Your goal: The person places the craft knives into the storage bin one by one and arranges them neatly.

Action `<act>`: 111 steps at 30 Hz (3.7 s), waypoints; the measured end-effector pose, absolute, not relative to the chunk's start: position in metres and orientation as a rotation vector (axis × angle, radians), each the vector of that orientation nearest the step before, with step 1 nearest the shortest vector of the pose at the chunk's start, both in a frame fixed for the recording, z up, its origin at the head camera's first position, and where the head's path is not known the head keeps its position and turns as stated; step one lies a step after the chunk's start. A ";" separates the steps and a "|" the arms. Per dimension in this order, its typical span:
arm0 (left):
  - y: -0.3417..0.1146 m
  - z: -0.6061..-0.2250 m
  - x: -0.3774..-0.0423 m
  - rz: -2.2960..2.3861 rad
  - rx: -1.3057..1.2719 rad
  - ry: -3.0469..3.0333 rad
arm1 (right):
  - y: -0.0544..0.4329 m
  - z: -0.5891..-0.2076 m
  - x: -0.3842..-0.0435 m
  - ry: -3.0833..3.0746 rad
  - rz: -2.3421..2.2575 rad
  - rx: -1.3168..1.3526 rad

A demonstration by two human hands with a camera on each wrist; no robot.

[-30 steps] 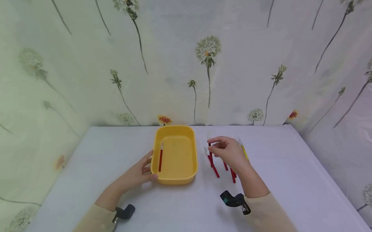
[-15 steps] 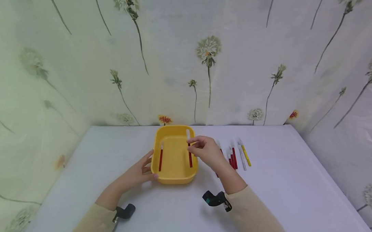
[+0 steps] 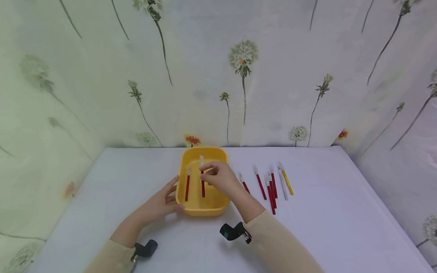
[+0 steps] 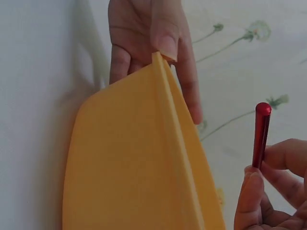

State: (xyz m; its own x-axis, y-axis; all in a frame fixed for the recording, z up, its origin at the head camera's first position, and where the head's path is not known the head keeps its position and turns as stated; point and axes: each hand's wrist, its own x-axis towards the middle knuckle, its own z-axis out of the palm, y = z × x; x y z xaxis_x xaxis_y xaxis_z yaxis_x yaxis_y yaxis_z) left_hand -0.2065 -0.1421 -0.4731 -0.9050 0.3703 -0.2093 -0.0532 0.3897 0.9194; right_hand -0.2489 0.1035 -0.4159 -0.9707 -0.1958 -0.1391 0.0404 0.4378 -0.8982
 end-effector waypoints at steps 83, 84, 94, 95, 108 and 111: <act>-0.139 -0.469 -0.207 1.551 0.254 2.249 | 0.068 -0.459 -0.298 2.461 -1.520 -0.076; -0.139 -0.469 -0.207 1.551 0.253 2.252 | 0.069 -0.457 -0.297 2.458 -1.538 -0.074; -0.137 -0.475 -0.203 1.560 0.267 2.269 | 0.086 -0.422 -0.275 2.568 -1.509 -0.114; -0.136 -0.475 -0.203 1.564 0.268 2.264 | 0.089 -0.419 -0.273 2.581 -1.504 -0.130; -0.128 -0.470 -0.201 1.586 0.223 2.258 | 0.133 -0.391 -0.248 2.669 -1.458 -0.204; -0.131 -0.471 -0.201 1.587 0.246 2.258 | 0.140 -0.389 -0.242 2.682 -1.455 -0.182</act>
State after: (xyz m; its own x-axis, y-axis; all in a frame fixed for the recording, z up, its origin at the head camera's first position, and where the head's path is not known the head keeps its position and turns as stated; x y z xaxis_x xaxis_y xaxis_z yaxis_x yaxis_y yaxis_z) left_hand -0.2015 -0.1313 -0.4706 -0.9168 0.3472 -0.1973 -0.0680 0.3512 0.9338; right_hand -0.2419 0.1400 -0.3886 -0.9894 -0.1443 -0.0178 -0.0638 0.5407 -0.8388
